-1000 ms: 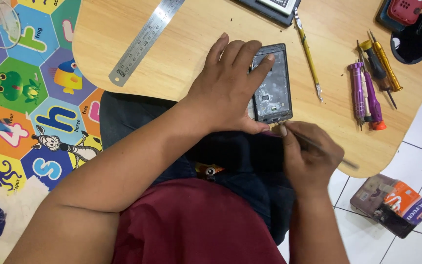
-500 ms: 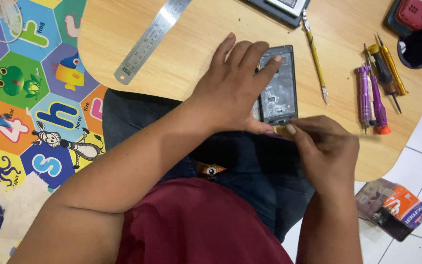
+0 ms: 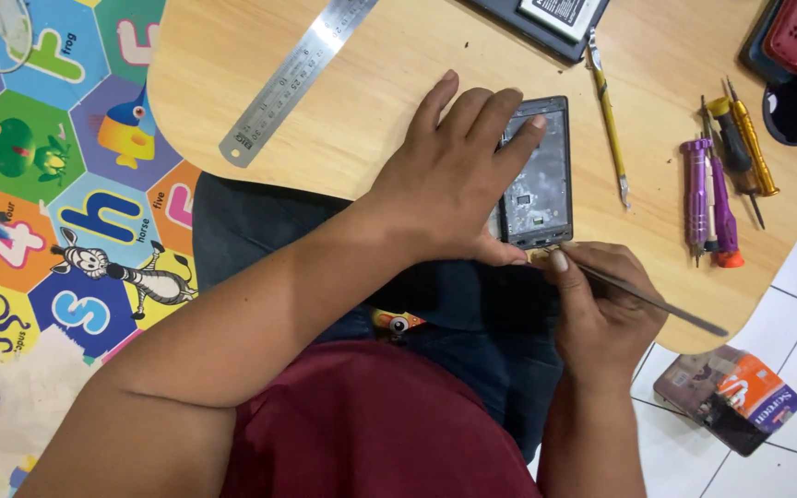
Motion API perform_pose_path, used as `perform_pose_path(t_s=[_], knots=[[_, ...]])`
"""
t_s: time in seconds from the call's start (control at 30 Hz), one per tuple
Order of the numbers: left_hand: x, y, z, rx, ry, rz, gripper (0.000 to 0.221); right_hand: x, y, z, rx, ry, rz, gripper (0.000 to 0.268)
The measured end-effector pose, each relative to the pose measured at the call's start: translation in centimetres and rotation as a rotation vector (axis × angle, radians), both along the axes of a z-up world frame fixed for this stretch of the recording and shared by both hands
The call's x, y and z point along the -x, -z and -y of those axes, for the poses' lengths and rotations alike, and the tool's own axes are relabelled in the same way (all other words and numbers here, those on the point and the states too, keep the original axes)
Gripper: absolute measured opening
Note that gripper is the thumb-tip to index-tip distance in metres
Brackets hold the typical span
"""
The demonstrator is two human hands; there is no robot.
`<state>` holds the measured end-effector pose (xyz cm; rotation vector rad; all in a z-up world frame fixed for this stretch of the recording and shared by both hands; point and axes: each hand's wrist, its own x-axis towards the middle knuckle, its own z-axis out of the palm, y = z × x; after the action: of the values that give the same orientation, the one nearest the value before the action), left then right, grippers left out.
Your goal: Using a small metal prying tool to separate the frame and internal components of a smartphone.
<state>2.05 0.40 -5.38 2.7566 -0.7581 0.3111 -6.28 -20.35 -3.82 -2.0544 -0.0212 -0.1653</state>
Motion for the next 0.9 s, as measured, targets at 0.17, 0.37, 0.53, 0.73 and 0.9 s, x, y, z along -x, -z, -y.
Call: perform_pose_path(t_s=[0.17,0.37,0.53,0.73,0.9], knots=[[-0.1,-0.1,-0.1,-0.016,0.008,0.009,0.132,0.6,0.9,-0.6,-0.030,0.076,0.031,0.005],[0.0,0.1,-0.1,-0.013,0.008,0.045,0.138,0.7,1.0,-0.4,-0.030,0.066,0.049,0.005],[-0.1,0.2,-0.1,-0.021,0.005,0.042,0.145,0.2,1.4,0.4,-0.075,0.042,0.015,0.007],[-0.1,0.6,0.0,-0.003,0.010,0.061,0.149,-1.3,-0.3,0.4,-0.189,0.111,-0.274,0.006],[-0.2,0.7,-0.1,0.024,0.017,0.033,0.148,-1.4,-0.3,0.3,-0.195,0.050,-0.268,0.006]])
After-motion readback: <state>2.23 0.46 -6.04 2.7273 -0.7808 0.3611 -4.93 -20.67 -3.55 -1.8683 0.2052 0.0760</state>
